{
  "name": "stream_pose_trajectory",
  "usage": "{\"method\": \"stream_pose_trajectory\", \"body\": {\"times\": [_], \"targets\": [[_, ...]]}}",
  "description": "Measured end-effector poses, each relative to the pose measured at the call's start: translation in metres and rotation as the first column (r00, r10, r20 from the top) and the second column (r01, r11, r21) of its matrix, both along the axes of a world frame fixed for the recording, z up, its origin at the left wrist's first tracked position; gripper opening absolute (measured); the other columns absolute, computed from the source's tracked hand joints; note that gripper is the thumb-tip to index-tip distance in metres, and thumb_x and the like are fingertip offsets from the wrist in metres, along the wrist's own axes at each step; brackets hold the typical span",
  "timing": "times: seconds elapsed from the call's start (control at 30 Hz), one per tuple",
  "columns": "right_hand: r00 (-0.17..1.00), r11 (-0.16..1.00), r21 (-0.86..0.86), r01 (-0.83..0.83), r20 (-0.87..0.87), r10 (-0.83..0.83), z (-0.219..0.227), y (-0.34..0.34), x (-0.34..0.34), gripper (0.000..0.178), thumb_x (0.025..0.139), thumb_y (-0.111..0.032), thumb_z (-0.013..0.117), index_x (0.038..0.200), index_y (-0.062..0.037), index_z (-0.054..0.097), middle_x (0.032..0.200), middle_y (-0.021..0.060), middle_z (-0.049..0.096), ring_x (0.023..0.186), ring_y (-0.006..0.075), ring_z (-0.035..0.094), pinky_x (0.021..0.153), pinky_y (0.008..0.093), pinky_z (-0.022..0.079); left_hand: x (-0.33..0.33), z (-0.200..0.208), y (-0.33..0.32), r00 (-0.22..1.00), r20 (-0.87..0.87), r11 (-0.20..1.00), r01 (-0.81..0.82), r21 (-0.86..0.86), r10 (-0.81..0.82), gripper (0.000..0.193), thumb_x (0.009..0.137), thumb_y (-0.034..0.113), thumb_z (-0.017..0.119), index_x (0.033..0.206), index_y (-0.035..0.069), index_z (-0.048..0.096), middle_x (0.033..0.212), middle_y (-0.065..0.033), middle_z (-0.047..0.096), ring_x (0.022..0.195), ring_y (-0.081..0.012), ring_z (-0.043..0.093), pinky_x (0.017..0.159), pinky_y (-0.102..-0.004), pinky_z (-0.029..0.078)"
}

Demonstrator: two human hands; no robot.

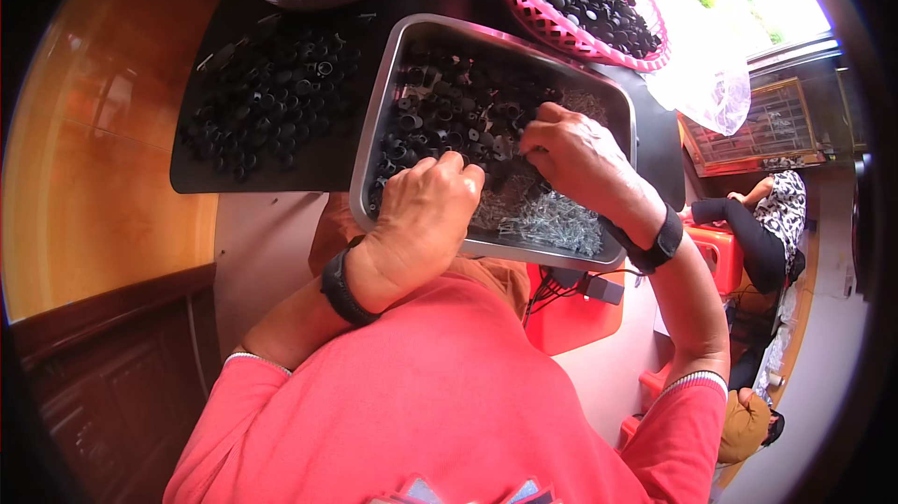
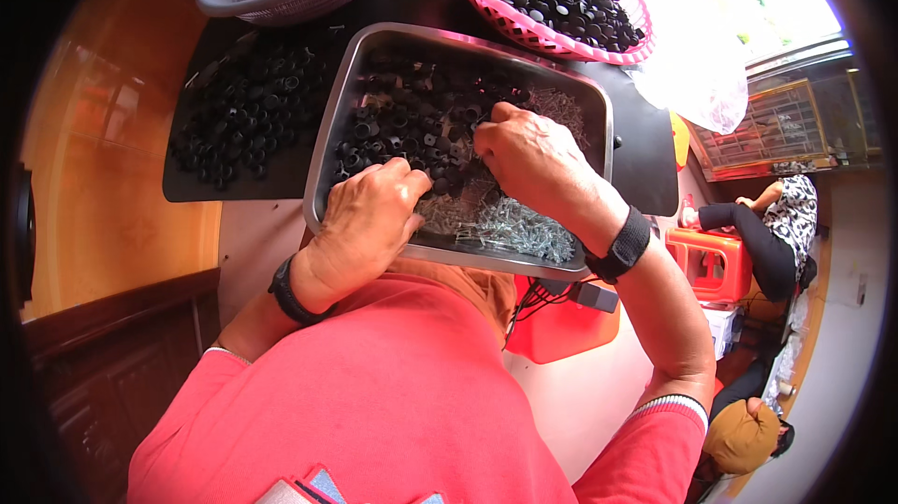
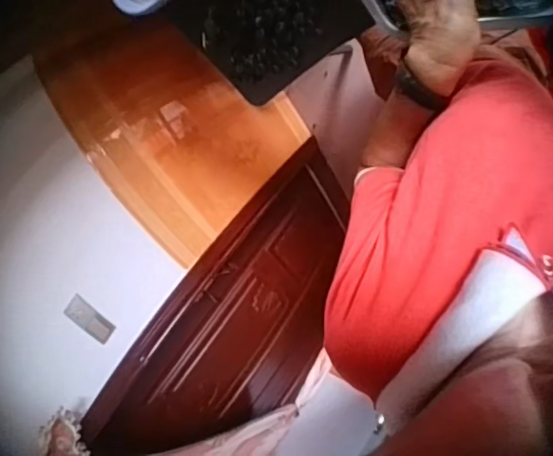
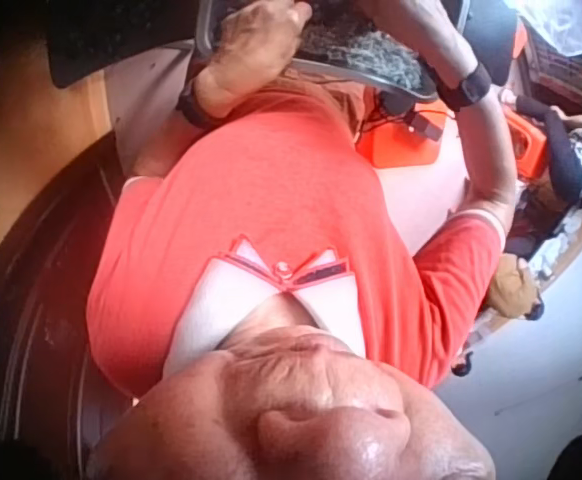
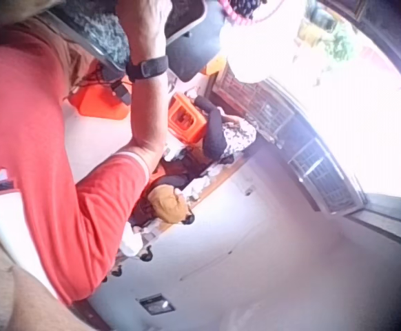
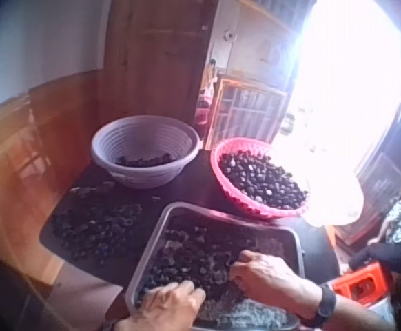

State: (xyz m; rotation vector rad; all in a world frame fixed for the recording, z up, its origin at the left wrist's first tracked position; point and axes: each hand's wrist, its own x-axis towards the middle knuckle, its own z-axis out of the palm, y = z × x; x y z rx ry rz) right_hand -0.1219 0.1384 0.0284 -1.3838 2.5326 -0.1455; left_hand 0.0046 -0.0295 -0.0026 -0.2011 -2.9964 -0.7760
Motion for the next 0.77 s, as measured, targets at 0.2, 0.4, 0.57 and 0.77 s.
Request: {"method": "stream_pose_trajectory", "body": {"times": [0.2, 0.4, 0.57, 0.77], "targets": [[0.997, 0.995, -0.097, -0.029, 0.065, 0.035, -0.012, -0.016, 0.005, 0.015, 0.074, -0.01, 0.065, 0.089, -0.0101, 0.064, 0.087, 0.0116, 0.057, 0.081, 0.0319, 0.061, 0.067, 0.0409, 0.05, -0.002, -0.004, -0.001, 1.0, 0.004, 0.999, 0.013, 0.041, -0.013, 0.019, 0.07, 0.004, 0.068, 0.087, 0.003, 0.059, 0.086, -0.0131, 0.056, 0.084, -0.031, 0.06, 0.069, -0.0414, 0.049], [0.998, 0.999, 0.012, -0.037, 0.056, 0.036, -0.003, -0.015, 0.009, 0.014, 0.073, -0.01, 0.064, 0.086, -0.006, 0.063, 0.086, 0.0119, 0.057, 0.08, 0.032, 0.061, 0.067, 0.0403, 0.05, -0.007, -0.008, 0.001, 0.997, -0.02, 0.997, 0.07, 0.041, -0.069, 0.013, 0.071, 0.006, 0.067, 0.081, 0.003, 0.059, 0.081, -0.013, 0.058, 0.078, -0.0331, 0.061, 0.065, -0.0431, 0.049], [0.997, 0.988, -0.143, 0.065, 0.045, -0.059, 0.001, -0.001, 0.012, 0.016, 0.071, -0.01, 0.066, 0.084, -0.0026, 0.061, 0.084, 0.0126, 0.057, 0.079, 0.0308, 0.062, 0.066, 0.0393, 0.05, -0.007, -0.012, 0.009, 0.998, -0.016, 0.996, 0.061, 0.07, -0.06, 0.01, 0.073, 0.008, 0.066, 0.08, 0.004, 0.059, 0.078, -0.0127, 0.058, 0.072, -0.0337, 0.061, 0.061, -0.0441, 0.049], [0.761, 0.733, -0.296, 0.612, 0.474, -0.444, 0.012, 0.03, 0.039, 0.016, 0.071, -0.008, 0.071, 0.08, -0.0002, 0.06, 0.082, 0.0126, 0.064, 0.071, 0.0201, 0.066, 0.066, 0.0293, 0.052, -0.008, -0.009, 0.012, 0.997, -0.061, 0.966, -0.03, 0.259, 0.047, 0.008, 0.077, 0.01, 0.064, 0.081, 0.005, 0.059, 0.08, -0.012, 0.058, 0.077, -0.0309, 0.061, 0.063, -0.041, 0.048]]}}
